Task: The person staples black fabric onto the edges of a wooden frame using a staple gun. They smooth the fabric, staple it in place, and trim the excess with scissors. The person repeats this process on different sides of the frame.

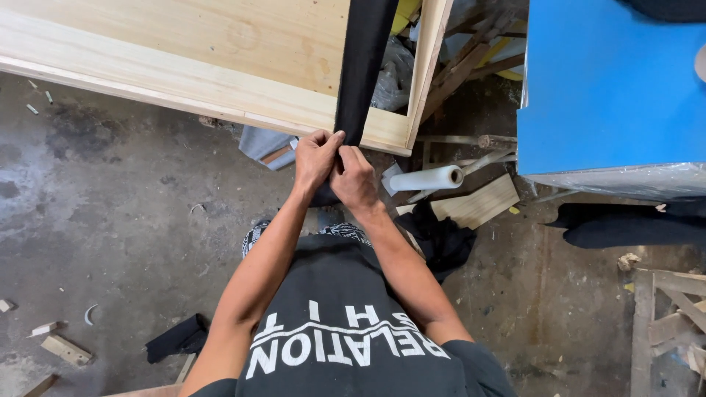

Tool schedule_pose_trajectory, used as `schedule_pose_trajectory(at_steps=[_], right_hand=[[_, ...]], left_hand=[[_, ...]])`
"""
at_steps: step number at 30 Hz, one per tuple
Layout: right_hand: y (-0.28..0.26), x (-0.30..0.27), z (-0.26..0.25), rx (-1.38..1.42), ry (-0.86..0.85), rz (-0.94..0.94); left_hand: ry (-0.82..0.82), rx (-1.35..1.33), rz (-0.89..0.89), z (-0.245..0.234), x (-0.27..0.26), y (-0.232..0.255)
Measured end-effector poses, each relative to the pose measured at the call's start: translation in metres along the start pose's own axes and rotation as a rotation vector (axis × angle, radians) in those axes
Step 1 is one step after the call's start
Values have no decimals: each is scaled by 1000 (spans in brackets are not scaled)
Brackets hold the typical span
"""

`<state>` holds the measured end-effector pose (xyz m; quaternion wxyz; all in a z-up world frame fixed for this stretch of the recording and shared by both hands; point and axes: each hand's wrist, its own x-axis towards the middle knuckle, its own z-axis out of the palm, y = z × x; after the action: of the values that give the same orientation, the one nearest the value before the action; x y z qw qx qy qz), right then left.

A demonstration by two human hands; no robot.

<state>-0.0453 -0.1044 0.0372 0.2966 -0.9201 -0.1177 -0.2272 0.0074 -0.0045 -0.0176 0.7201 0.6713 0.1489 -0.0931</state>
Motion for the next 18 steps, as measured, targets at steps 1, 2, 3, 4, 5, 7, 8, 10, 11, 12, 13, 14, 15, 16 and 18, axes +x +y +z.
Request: schedule_pose_trajectory(at_steps=[1,2,3,4,5,7,8,10,11,12,13,14,15,16,18], right_hand=[[-4,0,-2,0,0,4],[-7,2,-4,12,-5,7],[-10,3,-6,23,-10,10],[-14,5,-11,22,-9,13],[-18,8,-15,63,-2,46],[-20,13,-27,100,9,80],[-18,14,-36,177,98,161],[-4,13,-38,252,190,245],[7,10,-33,420,229,461],[20,9,-27,588,268,672],[27,19,-20,587,274,671],[33,24,-17,852,149,865],[40,27,-13,1117,16,1055],[40,32,-1,1116,10,1048],[40,41,23,1351,-82,1117]], left_hand=[[-2,2,-3,-1,0,0],[-8,-11,0,-1,1,0],[-15,-25,3,-1,2,0],[-17,-24,2,-2,6,-7],[-20,-32,11,-3,10,-13],[-26,-40,20,-6,14,-16],[-17,-49,18,-7,12,-14],[-10,-56,16,-12,7,-8],[-16,-79,-1,-15,4,-5],[-23,-105,-15,-17,4,-1],[-28,-103,-11,-17,13,-2],[-53,-127,-37,-16,15,-8],[-79,-152,-63,-14,17,-13],[-74,-156,-59,-14,19,-17],[-88,-118,-94,-14,19,-25]])
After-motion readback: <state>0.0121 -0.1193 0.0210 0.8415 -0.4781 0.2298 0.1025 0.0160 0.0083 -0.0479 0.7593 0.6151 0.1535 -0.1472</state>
